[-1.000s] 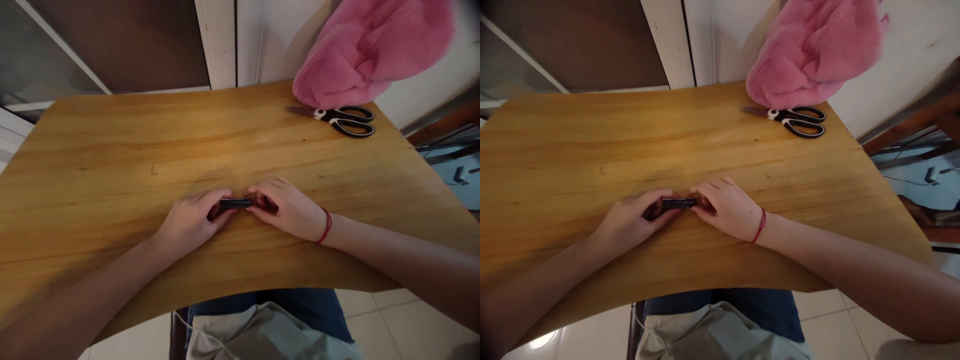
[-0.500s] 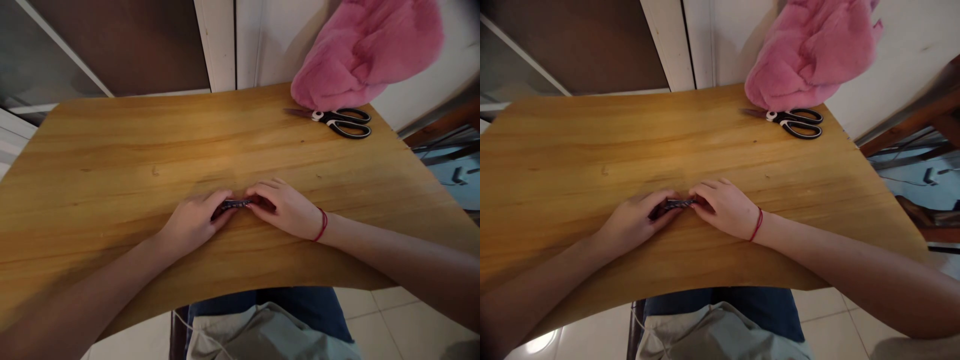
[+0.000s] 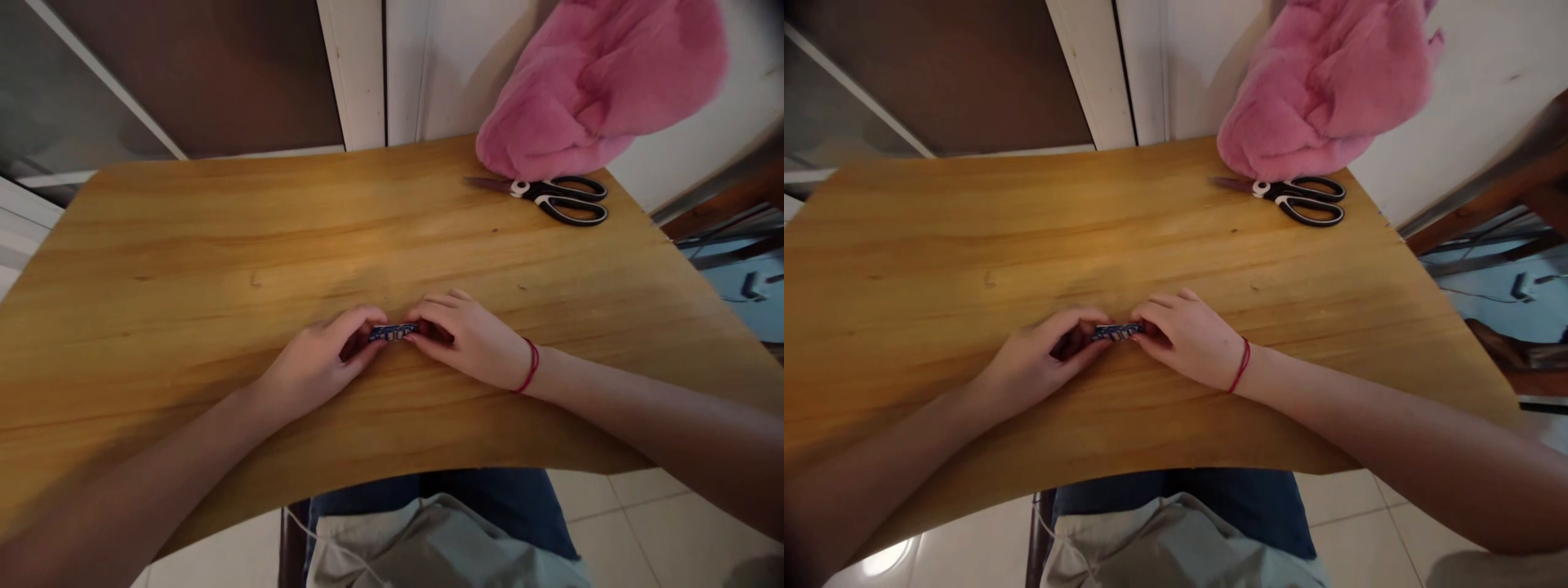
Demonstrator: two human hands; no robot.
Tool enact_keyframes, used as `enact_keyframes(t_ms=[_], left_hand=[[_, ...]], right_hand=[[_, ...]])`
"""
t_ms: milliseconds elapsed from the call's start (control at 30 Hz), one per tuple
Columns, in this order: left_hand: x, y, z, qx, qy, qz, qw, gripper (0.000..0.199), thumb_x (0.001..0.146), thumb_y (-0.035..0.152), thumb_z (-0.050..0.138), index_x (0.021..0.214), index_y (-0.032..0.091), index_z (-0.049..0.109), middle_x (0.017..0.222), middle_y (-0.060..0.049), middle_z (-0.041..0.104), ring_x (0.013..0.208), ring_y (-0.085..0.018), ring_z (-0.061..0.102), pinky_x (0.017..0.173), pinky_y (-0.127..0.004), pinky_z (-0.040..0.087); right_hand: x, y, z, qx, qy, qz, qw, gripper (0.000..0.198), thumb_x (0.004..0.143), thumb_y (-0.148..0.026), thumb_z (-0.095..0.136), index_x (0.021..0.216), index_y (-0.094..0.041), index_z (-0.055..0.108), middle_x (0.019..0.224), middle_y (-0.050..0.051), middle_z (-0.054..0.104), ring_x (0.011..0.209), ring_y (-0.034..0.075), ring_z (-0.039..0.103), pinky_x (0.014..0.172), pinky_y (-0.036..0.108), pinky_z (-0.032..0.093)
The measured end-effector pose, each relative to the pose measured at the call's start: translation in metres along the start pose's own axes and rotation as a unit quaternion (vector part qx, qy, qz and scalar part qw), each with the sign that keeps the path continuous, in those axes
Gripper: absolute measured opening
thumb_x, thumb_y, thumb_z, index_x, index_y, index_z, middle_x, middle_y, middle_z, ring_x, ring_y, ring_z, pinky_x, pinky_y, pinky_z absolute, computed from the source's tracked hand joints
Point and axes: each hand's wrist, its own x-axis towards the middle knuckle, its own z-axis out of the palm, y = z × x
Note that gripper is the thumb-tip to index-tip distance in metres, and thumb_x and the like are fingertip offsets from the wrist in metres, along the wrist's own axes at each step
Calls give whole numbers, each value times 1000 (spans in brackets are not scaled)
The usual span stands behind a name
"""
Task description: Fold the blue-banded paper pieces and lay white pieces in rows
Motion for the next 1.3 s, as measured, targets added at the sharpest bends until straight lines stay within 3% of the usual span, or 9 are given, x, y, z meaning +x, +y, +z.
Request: enact_keyframes(t_ms=[133,233,467,633,900,1133,1200,1300], left_hand=[[-3,0,-3,-9,-13,33,999,20,90,28,48,107,27,58,93,2,69,73,-10,62,68,-21,49],[-4,-1,-8,-33,-11,36,999,20,89,26,51,107,27,59,94,2,69,76,-10,63,69,-20,50],[0,-9,-12,-39,125,-20,991,19,88,29,53,105,21,59,88,-1,67,73,-11,62,65,-21,50],[3,-8,-9,19,28,44,998,17,91,27,48,101,24,61,98,1,69,85,-12,64,76,-23,50],[4,-7,-5,32,16,53,998,22,93,28,44,109,25,58,103,-1,69,90,-13,64,81,-26,51],[7,-1,-7,49,-40,90,994,26,95,23,35,114,23,52,111,-4,66,98,-16,62,86,-31,49],[7,1,-8,55,-48,97,993,28,95,21,33,116,22,51,113,-5,65,100,-16,61,87,-32,49],[6,3,-8,55,-37,95,993,29,95,20,32,118,22,49,115,-5,64,103,-16,61,89,-32,48]], right_hand=[[-1,2,-3,-9,-4,-3,1000,11,89,-23,54,92,-15,61,78,3,60,73,15,54,73,29,35],[-2,5,-5,-13,5,-4,1000,10,88,-22,54,87,-15,61,76,3,59,71,14,53,71,29,36],[-4,9,-5,3,40,-3,999,11,87,-23,55,90,-15,61,76,2,61,69,13,53,70,28,38],[-3,9,-4,-5,17,-2,1000,9,86,-22,57,90,-15,61,76,2,61,71,14,55,72,29,37],[-1,5,-5,14,7,21,1000,25,85,-31,61,103,-15,56,77,2,62,70,14,55,75,30,39],[1,3,-5,13,-1,24,1000,49,84,-36,61,125,-14,46,73,1,61,68,16,56,72,32,40],[1,4,-5,1,-2,16,1000,47,85,-37,60,124,-14,48,74,1,61,70,17,57,73,32,40],[0,6,-5,-17,-23,-20,999,27,89,-33,55,110,-16,58,82,4,65,76,17,58,74,31,37]])
